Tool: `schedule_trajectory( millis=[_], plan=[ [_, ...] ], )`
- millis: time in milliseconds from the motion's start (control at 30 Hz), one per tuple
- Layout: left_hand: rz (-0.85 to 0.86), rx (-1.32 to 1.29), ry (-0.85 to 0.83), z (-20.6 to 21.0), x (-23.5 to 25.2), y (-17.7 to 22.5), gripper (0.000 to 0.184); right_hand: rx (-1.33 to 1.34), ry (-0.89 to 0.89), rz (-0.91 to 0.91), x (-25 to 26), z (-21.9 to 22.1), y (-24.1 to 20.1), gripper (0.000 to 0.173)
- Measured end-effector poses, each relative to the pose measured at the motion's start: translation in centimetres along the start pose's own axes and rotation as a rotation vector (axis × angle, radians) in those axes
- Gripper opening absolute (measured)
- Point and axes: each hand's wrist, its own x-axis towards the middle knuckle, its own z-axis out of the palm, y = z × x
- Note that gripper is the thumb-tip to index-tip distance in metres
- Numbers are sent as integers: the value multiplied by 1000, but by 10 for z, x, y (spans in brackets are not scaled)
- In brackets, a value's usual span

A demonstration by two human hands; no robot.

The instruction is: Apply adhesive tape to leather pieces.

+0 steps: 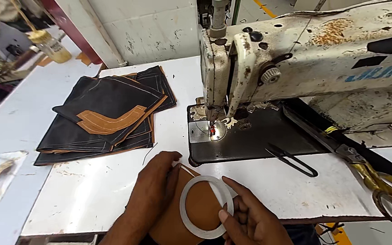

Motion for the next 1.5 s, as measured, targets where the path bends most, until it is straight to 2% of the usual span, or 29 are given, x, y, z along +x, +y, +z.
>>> schedule_trajectory(
  millis=[133, 267, 367, 567, 967, 1267, 1400, 1500],
  plan=[
    [93, 43, -1, 4, -16, 4, 25, -98, 19, -26, 4, -4, -1, 53],
    [102, 43, -10, 5, -27, 4, 31, -266, 83, -116, 6, -25, -3, 36],
    [102, 38, -23, 4, -29, 4, 33, -366, 62, -160, 9, -43, 4, 31],
    [126, 67, -50, 3, -28, 6, 35, -387, -89, -175, 7, -51, 3, 30],
    [174, 74, -127, -1, -31, 3, 41, -435, -123, -90, 9, -53, -1, 30],
    [265, 170, -321, -13, -30, 7, 52, -435, -119, -81, 10, -53, -1, 30],
    [313, 249, -300, -15, -29, 12, 54, -411, -127, -67, 11, -54, -1, 31],
    [373, 202, -264, -12, -26, 15, 44, -399, -146, -71, 12, -54, -1, 31]
  ],
)
